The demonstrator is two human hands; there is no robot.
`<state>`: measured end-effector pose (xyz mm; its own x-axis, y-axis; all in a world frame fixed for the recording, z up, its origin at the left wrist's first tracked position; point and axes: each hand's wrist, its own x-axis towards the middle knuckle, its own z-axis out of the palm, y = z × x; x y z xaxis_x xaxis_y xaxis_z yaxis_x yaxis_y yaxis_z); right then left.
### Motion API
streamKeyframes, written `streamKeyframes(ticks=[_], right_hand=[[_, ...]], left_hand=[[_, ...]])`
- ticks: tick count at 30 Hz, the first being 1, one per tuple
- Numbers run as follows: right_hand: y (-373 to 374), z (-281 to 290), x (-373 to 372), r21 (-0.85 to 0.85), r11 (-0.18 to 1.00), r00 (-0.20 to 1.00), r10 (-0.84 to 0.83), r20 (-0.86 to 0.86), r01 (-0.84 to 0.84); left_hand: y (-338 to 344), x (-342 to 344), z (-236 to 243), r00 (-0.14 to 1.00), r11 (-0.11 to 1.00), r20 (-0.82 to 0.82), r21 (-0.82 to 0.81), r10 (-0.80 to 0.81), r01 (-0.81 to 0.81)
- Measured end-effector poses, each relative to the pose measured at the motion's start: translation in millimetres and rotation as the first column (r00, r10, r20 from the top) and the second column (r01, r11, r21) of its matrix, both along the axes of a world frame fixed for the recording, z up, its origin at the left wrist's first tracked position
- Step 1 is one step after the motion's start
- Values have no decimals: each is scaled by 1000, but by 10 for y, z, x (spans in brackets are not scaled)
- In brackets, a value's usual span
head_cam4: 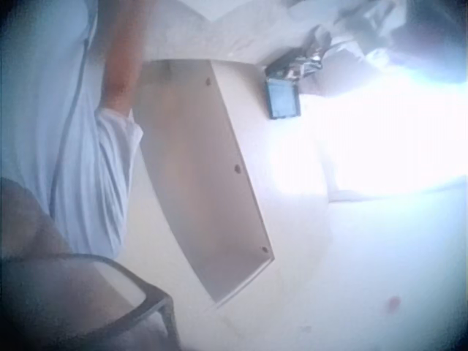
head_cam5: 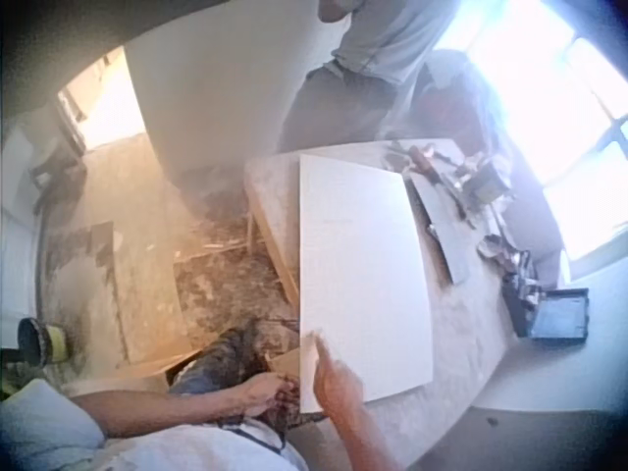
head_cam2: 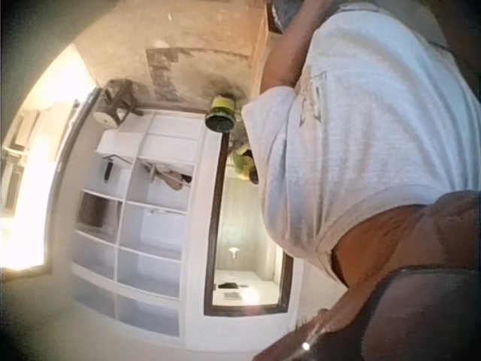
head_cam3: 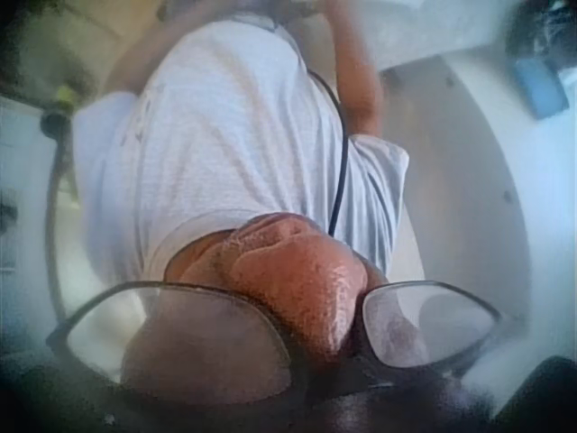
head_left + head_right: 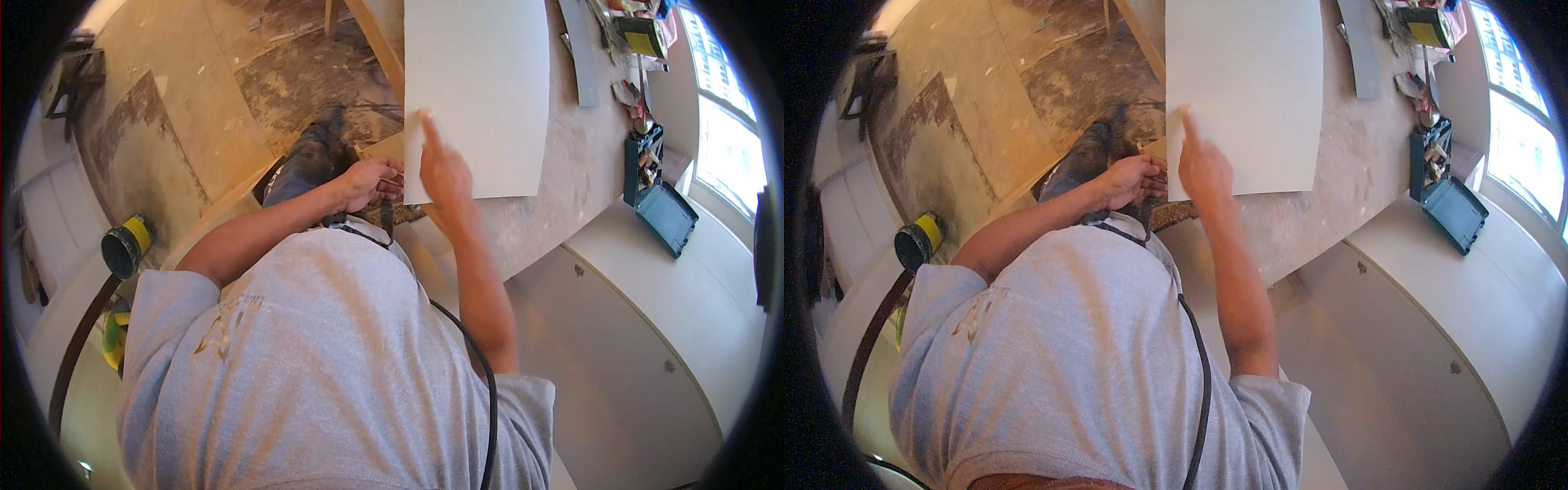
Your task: The person uses a wooden straight edge to measure and mark a white board, then uses shears to trim the edge of the board while at a wooden workbench.
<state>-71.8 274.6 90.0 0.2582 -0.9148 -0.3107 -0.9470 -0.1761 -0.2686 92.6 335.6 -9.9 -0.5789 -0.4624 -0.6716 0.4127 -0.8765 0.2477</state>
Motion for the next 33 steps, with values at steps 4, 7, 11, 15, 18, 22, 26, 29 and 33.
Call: streamKeyframes(ticks=[4,7,11,15,18,22,26,29,33], right_hand=[[997,238,-140,291,952,995,-75,-71,93],[1237,284,-151,370,918,987,-104,-124,143],[688,96,-59,273,955,992,-97,-85,117],[436,24,-93,116,990,996,-87,10,85],[844,194,-243,133,984,993,-121,13,119],[1157,326,-449,290,925,968,-218,-126,246],[513,69,-551,98,981,986,-169,-14,169],[98,-82,-644,38,987,987,-156,-33,157],[630,98,-761,82,986,989,-145,-19,146]], left_hand=[[-2,-26,18,1000,1000,-22,26,10,-10],[-22,-44,10,1000,1000,17,17,-17,17],[-18,-61,-7,998,999,44,0,-37,37],[-24,-98,-3,996,1000,85,7,-24,23],[-25,-146,36,975,985,200,-124,-95,121],[-10,-210,80,965,977,230,-140,-125,159],[-4,-292,60,940,932,313,-279,-138,230],[-2,-335,41,927,879,368,-412,-80,239],[5,-338,46,901,881,418,-375,-117,289]])
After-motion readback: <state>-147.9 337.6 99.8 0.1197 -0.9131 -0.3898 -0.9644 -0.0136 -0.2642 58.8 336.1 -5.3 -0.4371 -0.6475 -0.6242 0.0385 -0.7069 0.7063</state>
